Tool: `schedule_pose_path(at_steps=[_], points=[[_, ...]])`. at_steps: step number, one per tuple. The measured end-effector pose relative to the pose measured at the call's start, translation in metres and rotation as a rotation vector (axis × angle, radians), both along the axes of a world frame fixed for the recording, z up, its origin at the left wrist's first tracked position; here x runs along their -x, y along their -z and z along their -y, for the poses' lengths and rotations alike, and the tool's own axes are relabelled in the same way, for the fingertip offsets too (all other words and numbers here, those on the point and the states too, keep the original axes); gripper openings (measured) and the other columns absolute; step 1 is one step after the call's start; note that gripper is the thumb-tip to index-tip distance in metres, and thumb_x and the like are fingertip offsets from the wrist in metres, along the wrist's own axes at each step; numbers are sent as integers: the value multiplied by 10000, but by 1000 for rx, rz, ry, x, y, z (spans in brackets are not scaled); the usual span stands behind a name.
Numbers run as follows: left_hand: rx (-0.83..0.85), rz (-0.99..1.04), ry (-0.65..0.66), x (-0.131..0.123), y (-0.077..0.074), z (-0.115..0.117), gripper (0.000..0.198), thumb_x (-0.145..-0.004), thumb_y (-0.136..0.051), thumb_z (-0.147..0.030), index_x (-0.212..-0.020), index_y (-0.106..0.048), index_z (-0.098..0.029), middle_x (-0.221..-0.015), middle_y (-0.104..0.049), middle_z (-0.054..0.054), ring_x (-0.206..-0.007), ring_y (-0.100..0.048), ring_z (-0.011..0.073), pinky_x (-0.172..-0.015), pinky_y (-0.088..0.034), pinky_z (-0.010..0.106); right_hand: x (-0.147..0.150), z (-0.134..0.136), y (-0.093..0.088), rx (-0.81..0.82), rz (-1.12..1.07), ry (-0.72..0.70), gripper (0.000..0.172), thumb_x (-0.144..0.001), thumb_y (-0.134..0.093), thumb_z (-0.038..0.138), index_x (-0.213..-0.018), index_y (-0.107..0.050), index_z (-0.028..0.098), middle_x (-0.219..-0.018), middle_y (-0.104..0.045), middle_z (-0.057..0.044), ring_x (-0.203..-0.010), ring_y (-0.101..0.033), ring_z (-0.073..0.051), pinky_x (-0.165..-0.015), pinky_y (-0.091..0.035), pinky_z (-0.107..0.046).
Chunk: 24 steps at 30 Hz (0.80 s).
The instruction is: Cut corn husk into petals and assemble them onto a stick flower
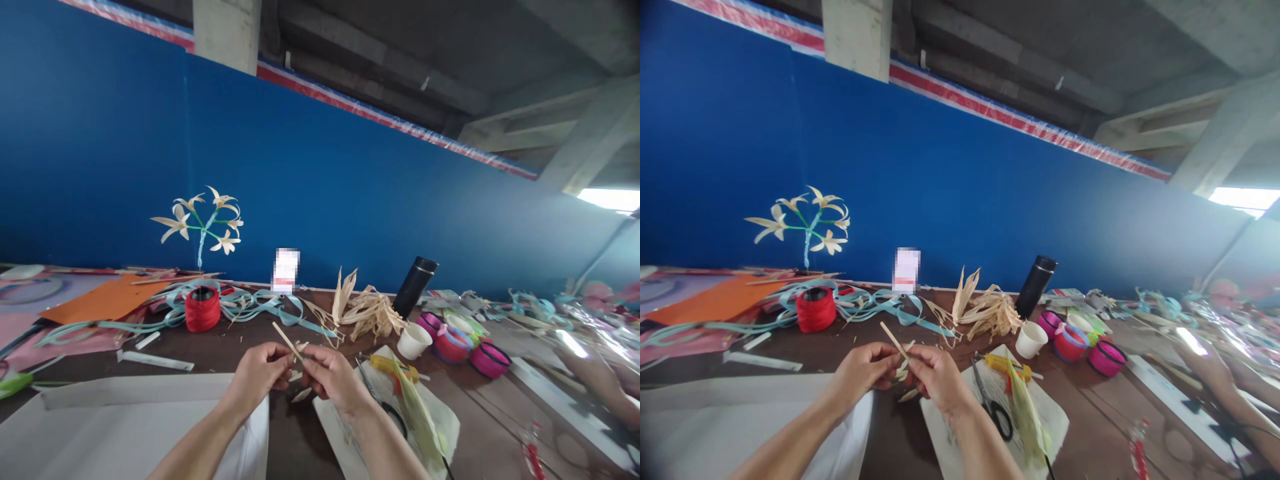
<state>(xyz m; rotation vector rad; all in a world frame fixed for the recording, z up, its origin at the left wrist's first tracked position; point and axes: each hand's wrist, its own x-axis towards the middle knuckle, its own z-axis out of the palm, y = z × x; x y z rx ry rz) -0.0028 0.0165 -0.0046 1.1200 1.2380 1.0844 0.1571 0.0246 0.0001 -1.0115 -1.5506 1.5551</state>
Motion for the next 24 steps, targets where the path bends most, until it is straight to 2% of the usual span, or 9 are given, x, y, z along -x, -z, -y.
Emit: schedule_pose_path(at_steps=[3,8,10,13,17,20,24], points=[[7,1,-3,0,4,0,310,-610,-652,-407,-742,-636,-127,-591,-596,9,-556,-560,127,-520,-500,242,2,0,3,-75,35,24,365,-782,-574,378,-1075,-618,165,-539,-500,33,-374,-297,-27,-346,-184,-150],[19,13,-37,0,8,-2,259,-614,-649,-375,-706,-623,-134,-546,-570,-13,-523,-545,114,-524,-500,241,4,0,7,-281,153,130,297,-800,-555,358,-1020,-663,191,-577,-512,18,-498,-384,-70,-434,-284,-174],[26,24,-51,0,8,-2,258,-607,-653,-373,-698,-619,-133,-529,-561,-19,-499,-532,106,-517,-496,238,3,-1,8,-299,165,138,286,-807,-548,350,-1022,-662,201,-587,-515,17,-507,-385,-72,-439,-285,-175],[28,51,-64,-1,8,-2,276,-607,-653,-385,-703,-616,-129,-541,-572,-9,-509,-539,109,-528,-500,243,1,-2,9,-203,106,108,317,-801,-555,354,-1059,-637,188,-561,-504,24,-441,-340,-51,-391,-235,-165],[37,84,-59,-1,8,-2,308,-602,-661,-403,-730,-620,-126,-567,-587,6,-543,-559,122,-541,-506,253,-1,-3,8,-13,-18,-9,379,-793,-566,363,-1112,-589,159,-541,-496,35,-350,-270,-17,-326,-148,-152],[41,113,-49,-1,9,-2,306,-602,-667,-406,-720,-612,-130,-570,-584,0,-539,-553,115,-538,-501,245,-1,-2,8,29,-69,-37,382,-788,-576,358,-1110,-581,153,-551,-510,32,-337,-275,-9,-310,-140,-143],[40,137,-31,-2,9,-2,300,-598,-676,-410,-684,-595,-134,-545,-562,-18,-503,-525,94,-519,-487,228,0,-3,9,32,-67,0,381,-773,-590,353,-1101,-577,160,-522,-497,48,-325,-266,-10,-306,-143,-138]])
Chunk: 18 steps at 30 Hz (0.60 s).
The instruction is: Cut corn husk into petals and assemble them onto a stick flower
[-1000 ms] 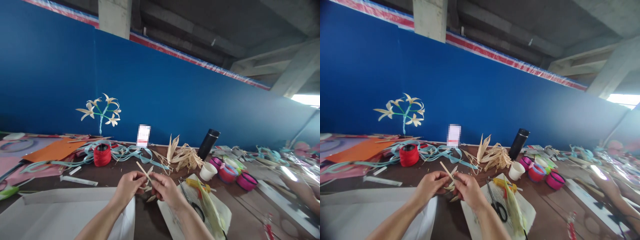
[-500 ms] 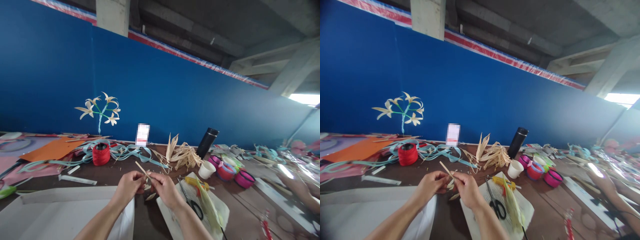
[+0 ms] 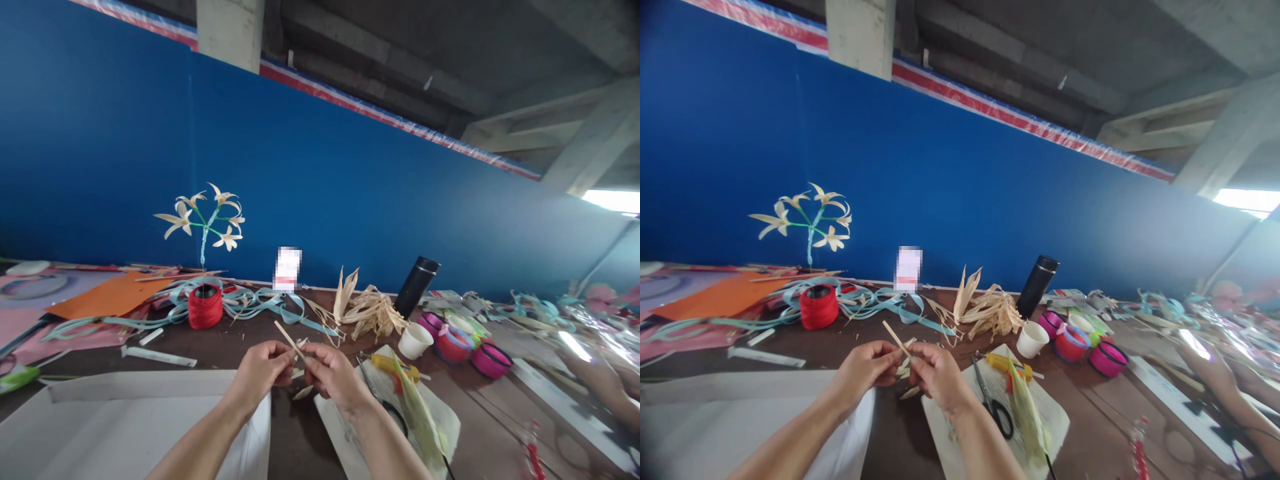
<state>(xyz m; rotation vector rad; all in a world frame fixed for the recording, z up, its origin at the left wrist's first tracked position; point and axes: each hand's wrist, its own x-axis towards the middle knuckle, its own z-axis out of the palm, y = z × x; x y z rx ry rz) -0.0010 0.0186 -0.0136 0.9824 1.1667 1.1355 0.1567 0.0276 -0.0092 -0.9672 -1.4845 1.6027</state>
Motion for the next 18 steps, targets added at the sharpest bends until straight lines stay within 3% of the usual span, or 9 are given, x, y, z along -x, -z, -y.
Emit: schedule_pose_path(at_steps=[5,9,13,16,18], points=[[7,-36,-2,0,-2,2,304,-592,-680,-412,-678,-595,-133,-527,-555,-22,-502,-532,99,-538,-500,243,1,-1,1,-97,80,79,348,-781,-576,337,-1082,-601,162,-489,-472,58,-346,-276,-21,-337,-184,-147],[7,-52,6,1,-3,3,285,-584,-684,-393,-669,-601,-134,-518,-557,-23,-497,-536,102,-544,-502,248,0,0,1,-309,228,158,295,-807,-540,301,-1056,-643,180,-525,-520,31,-444,-409,-71,-419,-331,-176],[28,-20,-5,2,0,-1,306,-575,-687,-416,-646,-592,-134,-504,-548,-28,-472,-519,90,-522,-493,237,2,5,1,-538,347,220,302,-842,-469,252,-1100,-625,231,-794,-666,-32,-730,-589,-165,-663,-477,-268],[32,2,-21,2,1,-2,316,-576,-688,-425,-646,-587,-133,-539,-560,-18,-498,-523,88,-533,-498,236,4,9,1,-697,435,243,354,-852,-416,177,-1154,-580,266,-1022,-654,-44,-941,-584,-186,-829,-456,-313],[39,20,-20,3,0,-1,303,-582,-686,-411,-639,-584,-131,-536,-551,-20,-500,-519,83,-539,-498,232,4,11,0,-785,553,252,420,-838,-398,113,-1192,-540,290,-1050,-640,-40,-950,-583,-174,-843,-449,-301]])
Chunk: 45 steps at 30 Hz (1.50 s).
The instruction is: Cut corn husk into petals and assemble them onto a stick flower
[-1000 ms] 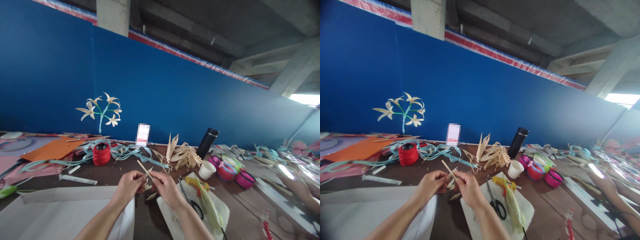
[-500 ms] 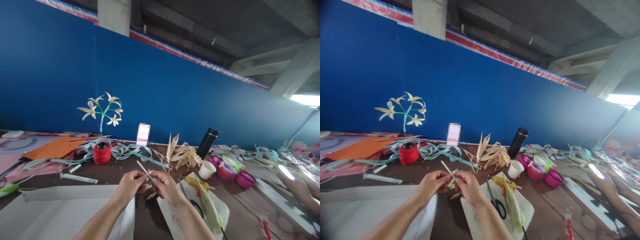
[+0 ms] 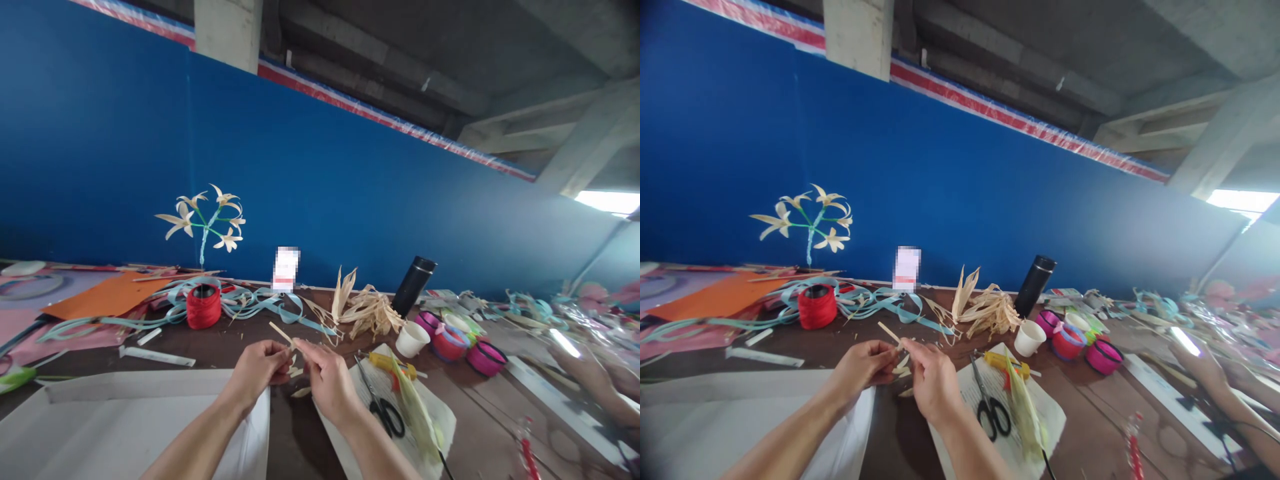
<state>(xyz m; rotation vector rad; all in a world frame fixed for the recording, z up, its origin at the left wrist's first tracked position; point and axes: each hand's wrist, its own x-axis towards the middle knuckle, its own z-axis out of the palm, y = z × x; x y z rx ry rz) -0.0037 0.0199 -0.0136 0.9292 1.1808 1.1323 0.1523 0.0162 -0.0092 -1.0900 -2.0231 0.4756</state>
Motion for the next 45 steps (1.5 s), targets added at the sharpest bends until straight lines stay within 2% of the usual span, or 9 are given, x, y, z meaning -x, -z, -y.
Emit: schedule_pose_path(at_steps=[4,10,28,32,36,38,40,42,45], points=[[17,46,-1,1,-2,3,268,-578,-690,-367,-633,-584,-126,-524,-537,-25,-488,-505,73,-534,-490,219,0,5,-3,-84,277,100,544,-801,-391,36,-1256,-457,327,-969,-621,-37,-842,-603,-149,-746,-465,-240],[21,125,18,1,0,2,261,-584,-689,-357,-628,-584,-121,-499,-498,-41,-462,-467,55,-544,-478,214,5,10,-7,-167,519,213,560,-816,-406,71,-1292,-385,366,-855,-573,-10,-680,-587,-127,-592,-435,-200],[37,117,-12,-1,-4,4,253,-569,-697,-347,-627,-593,-124,-521,-531,-26,-476,-485,62,-548,-489,224,3,9,-7,-207,562,287,588,-798,-422,75,-1299,-371,378,-846,-557,-13,-640,-570,-126,-548,-394,-203],[35,115,-24,-1,-6,5,229,-566,-695,-324,-639,-608,-125,-544,-557,-14,-495,-505,70,-557,-492,226,-5,2,-3,-177,494,346,588,-781,-422,64,-1288,-400,361,-871,-574,-33,-703,-577,-149,-601,-418,-223],[24,128,-19,1,-5,3,235,-567,-697,-340,-641,-613,-133,-534,-551,-25,-480,-493,63,-563,-490,222,-15,-12,2,-44,71,246,451,-831,-389,142,-1250,-476,284,-886,-609,-49,-722,-567,-151,-678,-449,-261],[9,139,-38,1,-4,2,260,-566,-700,-366,-646,-615,-133,-534,-551,-27,-479,-493,61,-564,-489,217,-14,-16,3,169,-185,116,403,-860,-404,254,-1257,-473,232,-724,-606,-31,-559,-520,-128,-540,-438,-240],[-4,147,-60,1,-5,0,298,-558,-707,-395,-655,-614,-129,-536,-552,-24,-485,-500,64,-563,-490,218,-10,-16,3,448,-369,-24,475,-851,-447,361,-1297,-410,204,-611,-569,-1,-408,-400,-86,-375,-318,-191],[-9,148,-63,0,-5,0,330,-549,-715,-415,-663,-609,-124,-535,-550,-21,-488,-505,68,-556,-489,218,-4,-12,2,659,-477,-145,556,-825,-494,411,-1319,-357,196,-587,-552,16,-358,-306,-49,-328,-197,-158],[-8,141,-36,-1,-4,1,349,-547,-720,-427,-668,-605,-121,-531,-539,-25,-489,-506,68,-545,-488,215,2,-7,-1,744,-540,-231,521,-806,-533,423,-1256,-437,177,-559,-509,34,-357,-263,-25,-326,-157,-143]])
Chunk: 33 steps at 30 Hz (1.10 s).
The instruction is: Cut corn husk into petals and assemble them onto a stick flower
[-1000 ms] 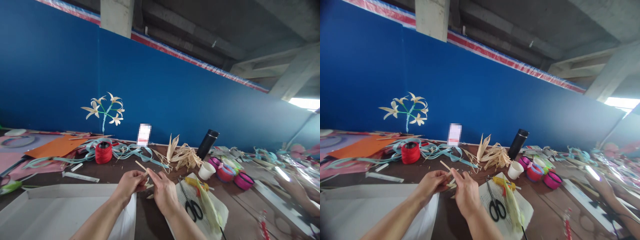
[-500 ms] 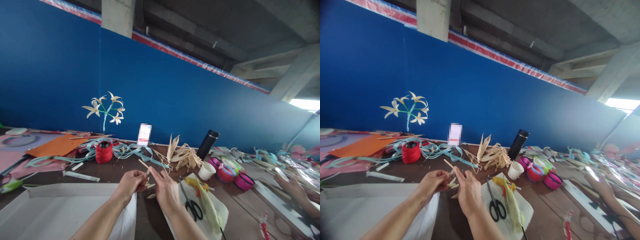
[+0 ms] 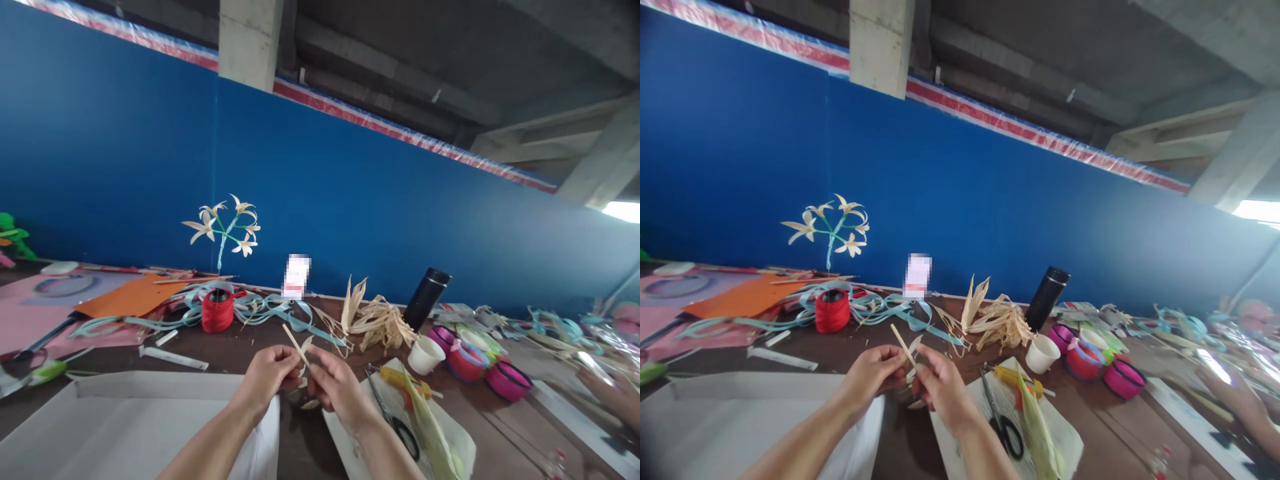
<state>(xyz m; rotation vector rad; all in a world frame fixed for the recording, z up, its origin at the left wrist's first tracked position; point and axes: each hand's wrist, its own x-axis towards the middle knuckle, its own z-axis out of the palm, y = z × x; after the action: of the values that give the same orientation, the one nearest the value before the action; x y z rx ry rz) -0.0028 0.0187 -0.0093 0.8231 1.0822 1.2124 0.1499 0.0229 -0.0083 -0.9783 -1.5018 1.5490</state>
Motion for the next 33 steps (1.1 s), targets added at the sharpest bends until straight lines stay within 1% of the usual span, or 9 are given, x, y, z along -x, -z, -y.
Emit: schedule_pose_path(at_steps=[5,7,10,14,17,19,23,28,33], points=[[-14,-34,34,-1,4,1,329,-577,-704,-427,-660,-605,-125,-568,-557,-18,-512,-517,70,-556,-496,217,1,-1,1,-95,62,13,369,-819,-523,406,-1097,-590,173,-536,-458,46,-365,-249,-22,-337,-155,-152],[-11,-41,34,-1,4,0,313,-590,-695,-418,-650,-600,-126,-555,-551,-22,-504,-514,68,-554,-495,215,0,-2,3,-185,130,52,331,-826,-517,383,-1073,-616,185,-545,-475,38,-395,-296,-38,-359,-209,-158],[17,-45,18,-1,4,-1,270,-593,-692,-375,-626,-587,-128,-531,-544,-26,-487,-509,65,-537,-491,210,1,0,4,-358,231,137,301,-838,-504,331,-1081,-627,204,-597,-548,9,-497,-439,-88,-451,-354,-187],[39,-51,-5,-1,3,-2,221,-585,-691,-316,-617,-581,-127,-522,-544,-22,-484,-510,66,-518,-489,202,2,2,4,-543,325,189,302,-856,-455,253,-1116,-609,250,-863,-667,-32,-720,-590,-155,-679,-471,-259],[38,-46,0,-1,2,-1,244,-587,-692,-340,-628,-585,-124,-520,-539,-22,-481,-506,64,-519,-495,205,0,3,5,-645,386,224,345,-847,-429,171,-1133,-592,274,-1060,-645,-29,-912,-598,-175,-811,-464,-284],[34,-40,3,-1,2,-1,258,-581,-698,-351,-625,-582,-124,-526,-542,-20,-480,-504,62,-511,-493,201,-2,3,7,-711,450,233,412,-827,-409,103,-1162,-566,283,-1092,-632,-24,-961,-588,-169,-845,-454,-283],[40,-29,1,-1,1,0,280,-567,-708,-364,-616,-575,-123,-517,-539,-21,-467,-497,58,-495,-483,191,-4,4,7,-819,669,257,511,-803,-380,41,-1231,-496,296,-1031,-632,-43,-909,-603,-165,-815,-467,-275],[39,-28,12,-1,-2,1,284,-560,-712,-362,-630,-589,-115,-504,-532,-25,-467,-497,62,-512,-492,207,-3,8,2,-885,953,325,538,-807,-387,57,-1276,-433,318,-910,-615,-50,-763,-619,-165,-670,-485,-246],[34,-28,15,-2,0,1,260,-565,-709,-345,-623,-596,-118,-497,-527,-29,-466,-497,63,-522,-495,213,-4,9,1,-930,1065,376,569,-788,-415,65,-1280,-415,351,-867,-610,-33,-681,-606,-155,-592,-457,-226]])
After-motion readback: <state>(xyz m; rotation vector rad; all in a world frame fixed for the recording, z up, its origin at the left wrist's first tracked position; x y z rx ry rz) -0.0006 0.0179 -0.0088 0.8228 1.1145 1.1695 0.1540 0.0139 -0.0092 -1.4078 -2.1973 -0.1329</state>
